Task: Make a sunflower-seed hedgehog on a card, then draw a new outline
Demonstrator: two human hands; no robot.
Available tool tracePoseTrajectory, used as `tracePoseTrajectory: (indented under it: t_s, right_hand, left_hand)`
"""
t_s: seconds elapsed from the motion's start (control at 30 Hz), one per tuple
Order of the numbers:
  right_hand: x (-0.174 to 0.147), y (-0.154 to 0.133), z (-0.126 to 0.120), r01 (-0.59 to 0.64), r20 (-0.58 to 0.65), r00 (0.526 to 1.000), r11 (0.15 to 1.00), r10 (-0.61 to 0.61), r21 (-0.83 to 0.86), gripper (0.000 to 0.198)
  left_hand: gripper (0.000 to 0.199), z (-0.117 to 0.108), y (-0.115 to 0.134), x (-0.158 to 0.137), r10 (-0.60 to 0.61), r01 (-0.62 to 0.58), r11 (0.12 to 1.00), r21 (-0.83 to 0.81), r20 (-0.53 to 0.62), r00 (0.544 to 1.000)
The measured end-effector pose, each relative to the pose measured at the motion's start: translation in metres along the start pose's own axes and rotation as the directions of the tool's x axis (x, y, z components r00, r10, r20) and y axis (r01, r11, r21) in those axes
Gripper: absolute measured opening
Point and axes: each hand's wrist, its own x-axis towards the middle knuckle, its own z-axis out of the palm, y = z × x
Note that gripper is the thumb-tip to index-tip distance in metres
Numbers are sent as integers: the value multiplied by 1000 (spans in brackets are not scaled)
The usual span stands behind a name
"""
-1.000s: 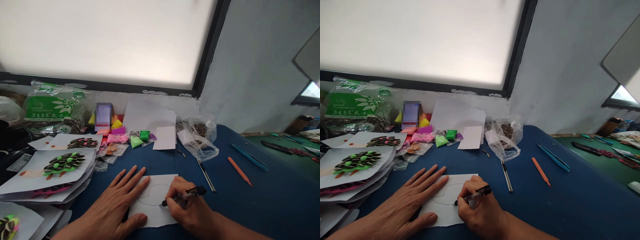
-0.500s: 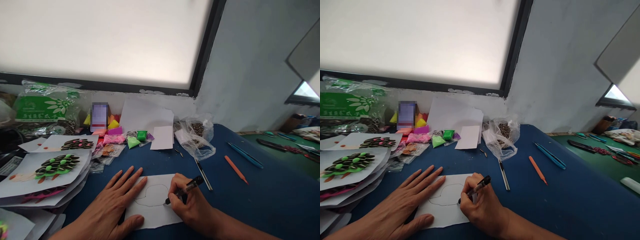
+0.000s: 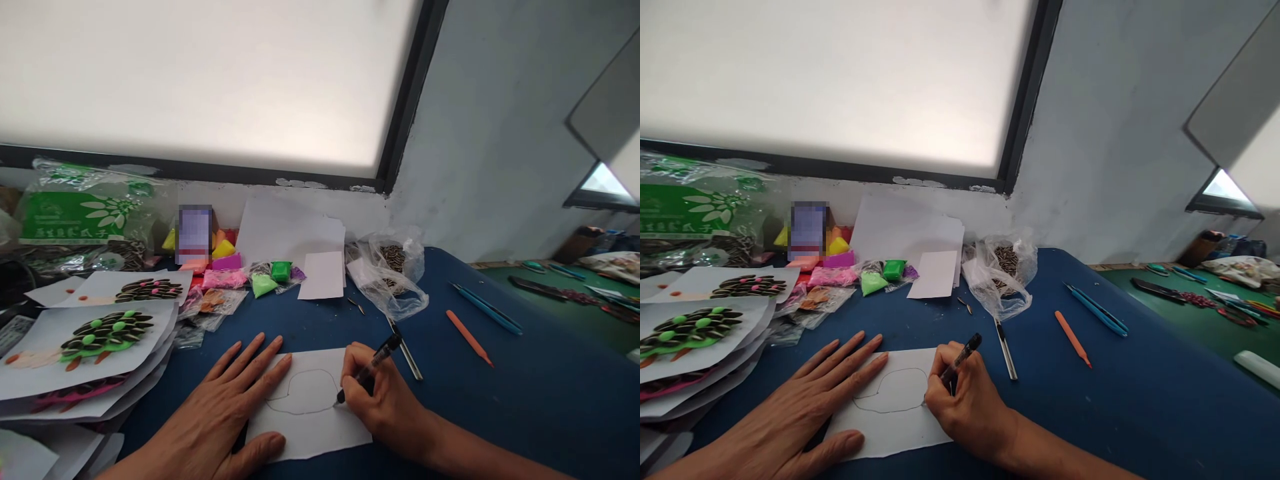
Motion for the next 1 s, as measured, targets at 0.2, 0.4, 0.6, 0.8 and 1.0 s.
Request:
tracePoseTrajectory:
  t_s: [0.2, 0.4, 0.6, 0.8, 1.0]
  right_hand:
    - [0, 2, 0, -40, -1, 999, 997, 40, 59, 16]
    - [3, 5, -1, -82, -10, 996, 992, 83, 98, 17]
    - [3, 7, -1, -95, -15, 995, 987, 98, 130, 17]
    - [3, 7, 0, -84, -44, 995, 990, 90, 114, 17]
    - [3, 6, 0, -75, -26, 997, 990, 79, 122, 16]
  left_hand:
    - [74, -1, 1, 2, -18, 17, 1000, 13, 49, 999]
    - [75, 1, 0, 1, 9, -11, 997, 77, 30, 1000]
    - [77, 3, -3, 1, 54, -49, 990, 134, -30, 998]
    - [77, 3, -2, -1, 88, -74, 983, 169, -77, 993]
    - [78, 3, -2, -2, 100, -84, 983, 165, -92, 991]
